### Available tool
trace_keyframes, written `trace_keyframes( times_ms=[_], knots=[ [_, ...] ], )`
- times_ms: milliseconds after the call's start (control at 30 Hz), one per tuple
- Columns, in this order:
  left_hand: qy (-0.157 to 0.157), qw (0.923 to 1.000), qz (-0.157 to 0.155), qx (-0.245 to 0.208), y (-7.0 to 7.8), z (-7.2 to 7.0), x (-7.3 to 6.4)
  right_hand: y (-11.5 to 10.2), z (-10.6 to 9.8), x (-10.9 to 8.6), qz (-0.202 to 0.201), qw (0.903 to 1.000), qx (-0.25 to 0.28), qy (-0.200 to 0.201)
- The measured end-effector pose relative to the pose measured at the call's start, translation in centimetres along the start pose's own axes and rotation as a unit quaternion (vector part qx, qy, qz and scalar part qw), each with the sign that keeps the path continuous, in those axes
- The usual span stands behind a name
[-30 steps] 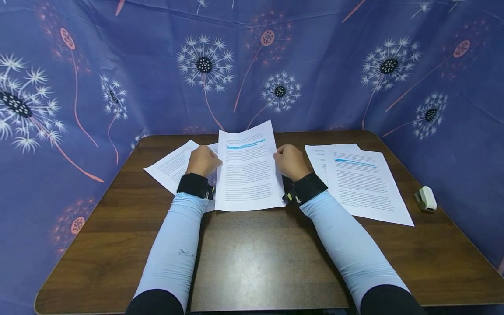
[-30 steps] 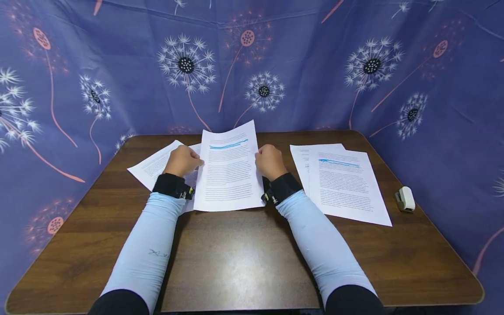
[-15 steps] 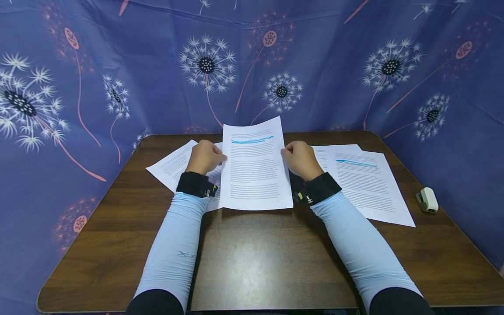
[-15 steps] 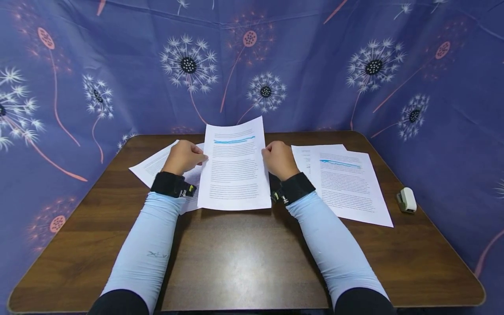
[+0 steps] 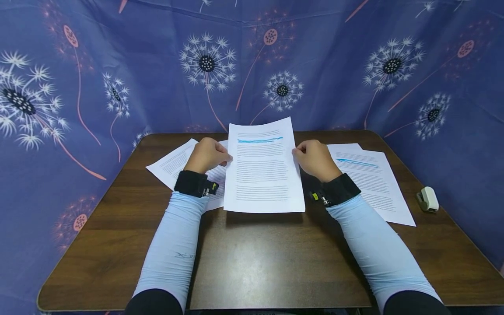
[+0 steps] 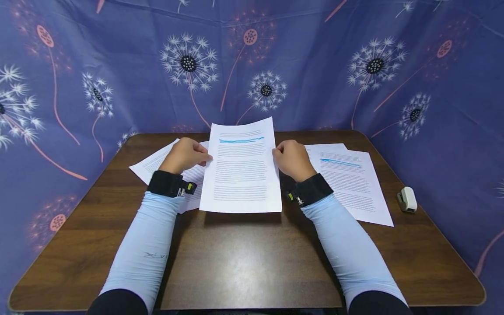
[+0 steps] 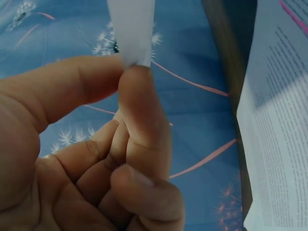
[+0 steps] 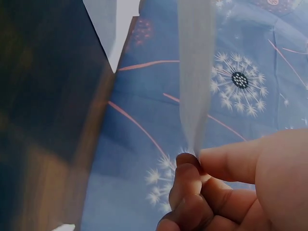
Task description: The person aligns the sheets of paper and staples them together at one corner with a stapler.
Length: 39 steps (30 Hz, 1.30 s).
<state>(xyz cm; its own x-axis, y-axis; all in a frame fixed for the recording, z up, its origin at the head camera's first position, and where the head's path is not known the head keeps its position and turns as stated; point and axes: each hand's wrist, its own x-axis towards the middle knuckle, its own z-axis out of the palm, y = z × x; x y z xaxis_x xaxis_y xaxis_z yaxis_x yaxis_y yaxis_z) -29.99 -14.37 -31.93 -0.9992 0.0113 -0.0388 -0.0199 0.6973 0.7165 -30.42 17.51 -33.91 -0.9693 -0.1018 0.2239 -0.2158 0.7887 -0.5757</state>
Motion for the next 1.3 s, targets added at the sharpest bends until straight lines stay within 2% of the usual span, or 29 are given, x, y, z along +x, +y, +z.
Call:
trace_keyframes(
  times_ms=[200, 400, 500, 767, 1033, 1300],
  knots=[
    [-0.023, 0.9996, -0.003, -0.015, 0.9, 0.1, -0.6, 0.4, -1.5, -0.9, 0.006, 0.9997, -0.02, -0.015],
    [-0.073, 0.9968, -0.021, -0.023, 1.7, 0.0, -1.1, 1.1, -2.7, -1.7, 0.002, 0.9986, -0.034, -0.04],
    [-0.094, 0.9954, -0.011, -0.014, 1.9, -0.1, -1.3, 1.3, -3.1, -2.0, -0.003, 0.9975, -0.043, -0.056],
    [-0.122, 0.9917, 0.038, 0.009, 2.2, 0.4, -1.5, 1.2, -4.4, -2.6, -0.002, 0.9933, -0.064, -0.096],
    [-0.157, 0.9852, 0.053, 0.045, 2.3, 1.4, -1.3, 1.4, -4.9, -2.7, 0.005, 0.9885, -0.083, -0.127],
    [-0.176, 0.9815, 0.043, 0.062, 1.7, 2.7, -1.1, 2.0, -4.5, -2.4, 0.01, 0.9778, -0.104, -0.182]
  ],
)
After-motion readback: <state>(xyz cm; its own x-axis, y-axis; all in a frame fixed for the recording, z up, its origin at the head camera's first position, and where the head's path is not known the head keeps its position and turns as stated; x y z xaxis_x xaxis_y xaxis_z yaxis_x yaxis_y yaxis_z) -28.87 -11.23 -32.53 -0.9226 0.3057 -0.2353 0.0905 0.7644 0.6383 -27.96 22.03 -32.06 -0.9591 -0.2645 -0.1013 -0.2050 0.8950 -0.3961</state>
